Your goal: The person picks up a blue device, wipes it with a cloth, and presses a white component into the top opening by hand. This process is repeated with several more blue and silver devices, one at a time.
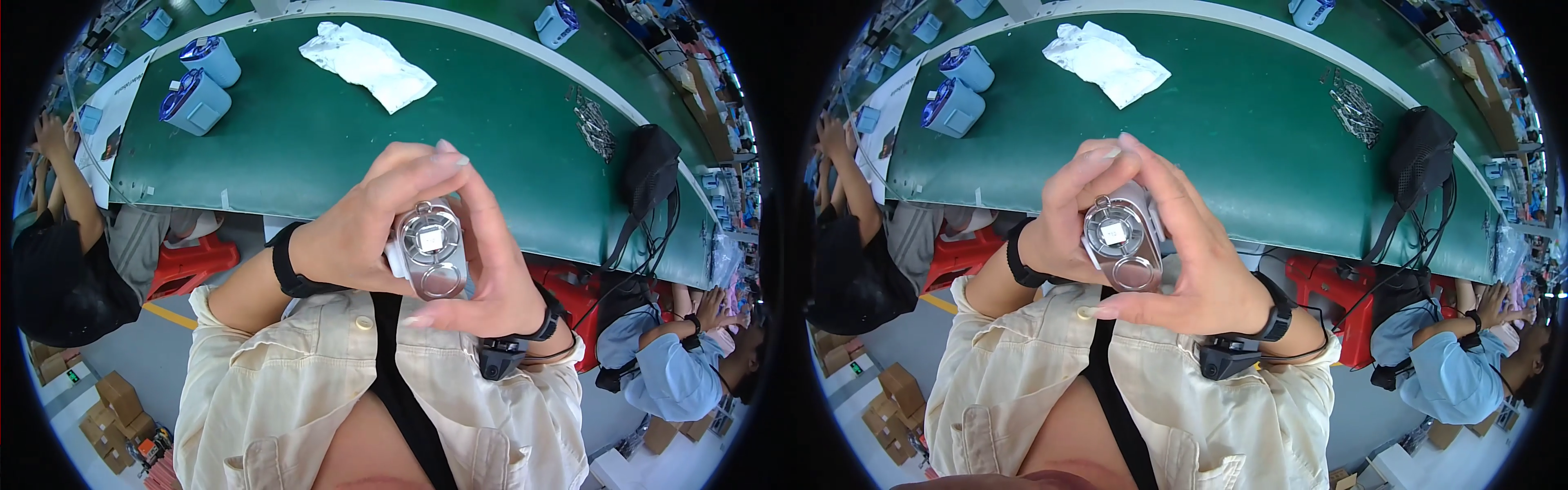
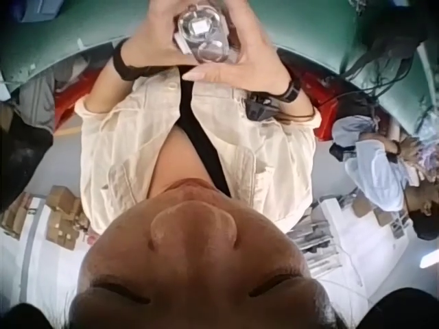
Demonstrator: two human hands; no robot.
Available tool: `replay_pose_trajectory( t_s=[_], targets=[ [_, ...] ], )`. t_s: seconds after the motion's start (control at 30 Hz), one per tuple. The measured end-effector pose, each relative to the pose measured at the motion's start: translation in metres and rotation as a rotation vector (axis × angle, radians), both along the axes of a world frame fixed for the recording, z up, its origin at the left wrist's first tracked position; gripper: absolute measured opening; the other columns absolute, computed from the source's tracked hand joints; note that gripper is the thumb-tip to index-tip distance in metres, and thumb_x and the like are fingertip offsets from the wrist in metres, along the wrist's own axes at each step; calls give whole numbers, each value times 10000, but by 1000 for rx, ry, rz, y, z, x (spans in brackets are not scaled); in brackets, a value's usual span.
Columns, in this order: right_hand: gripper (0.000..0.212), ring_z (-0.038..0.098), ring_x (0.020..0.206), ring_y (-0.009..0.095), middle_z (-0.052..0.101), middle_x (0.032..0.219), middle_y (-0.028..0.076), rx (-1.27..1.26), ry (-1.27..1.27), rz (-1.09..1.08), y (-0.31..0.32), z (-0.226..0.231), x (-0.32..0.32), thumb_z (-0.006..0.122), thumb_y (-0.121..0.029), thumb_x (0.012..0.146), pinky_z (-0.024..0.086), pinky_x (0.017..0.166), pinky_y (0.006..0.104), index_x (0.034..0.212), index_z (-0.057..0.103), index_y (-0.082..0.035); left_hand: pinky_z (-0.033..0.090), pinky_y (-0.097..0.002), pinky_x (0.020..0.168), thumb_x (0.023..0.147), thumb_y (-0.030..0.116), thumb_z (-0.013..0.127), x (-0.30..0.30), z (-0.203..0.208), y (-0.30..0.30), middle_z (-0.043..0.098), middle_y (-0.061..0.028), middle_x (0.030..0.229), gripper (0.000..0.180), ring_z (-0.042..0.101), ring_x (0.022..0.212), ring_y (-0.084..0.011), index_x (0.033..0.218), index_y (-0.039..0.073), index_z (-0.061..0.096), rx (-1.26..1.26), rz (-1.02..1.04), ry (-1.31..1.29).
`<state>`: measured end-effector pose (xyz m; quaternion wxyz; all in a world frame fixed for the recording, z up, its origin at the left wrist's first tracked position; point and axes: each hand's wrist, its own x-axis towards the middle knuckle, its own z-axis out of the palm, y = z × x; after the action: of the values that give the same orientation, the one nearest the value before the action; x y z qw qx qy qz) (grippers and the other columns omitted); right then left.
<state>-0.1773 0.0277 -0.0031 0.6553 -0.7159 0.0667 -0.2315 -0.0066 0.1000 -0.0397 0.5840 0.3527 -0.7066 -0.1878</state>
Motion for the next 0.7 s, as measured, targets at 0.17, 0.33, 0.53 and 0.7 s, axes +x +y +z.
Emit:
replay_pose_trajectory(
  t_s=[0.17, 0.33, 0.53, 0.7],
  targets=[
    [1011, 492, 1227, 378, 437, 1351, 235, -313, 88, -116, -4, 2, 2, 850, -196, 635, 451, 978, 395, 1455, 290, -1, 410, -427, 986, 630, 242, 886, 7, 11, -4, 460, -133, 1372, 906, 456, 1223, -355, 1380, 39, 420, -11, 88, -14],
    [842, 556, 1160, 341, 521, 1288, 204, -446, 109, -185, -12, 11, 2, 805, -153, 627, 456, 960, 382, 1362, 431, 22, 496, -400, 842, 673, 276, 858, 49, 45, 2, 605, -142, 1142, 631, 555, 1103, -340, 1188, 30, 592, -15, 15, -225],
    [736, 606, 1070, 348, 586, 1191, 210, -497, 116, -193, -11, 13, 3, 783, -128, 600, 478, 915, 373, 1267, 518, 36, 532, -342, 696, 695, 169, 764, 42, 73, -2, 646, -114, 841, 278, 628, 893, -318, 892, -16, 698, -78, 34, -500],
    [718, 623, 1029, 336, 598, 1168, 199, -497, 124, -171, -9, 13, -1, 779, -125, 588, 493, 885, 367, 1245, 537, 33, 542, -323, 586, 645, 102, 714, 40, 90, 0, 636, -124, 749, 259, 644, 760, -303, 849, -55, 687, -141, -17, -663]
  ],
)
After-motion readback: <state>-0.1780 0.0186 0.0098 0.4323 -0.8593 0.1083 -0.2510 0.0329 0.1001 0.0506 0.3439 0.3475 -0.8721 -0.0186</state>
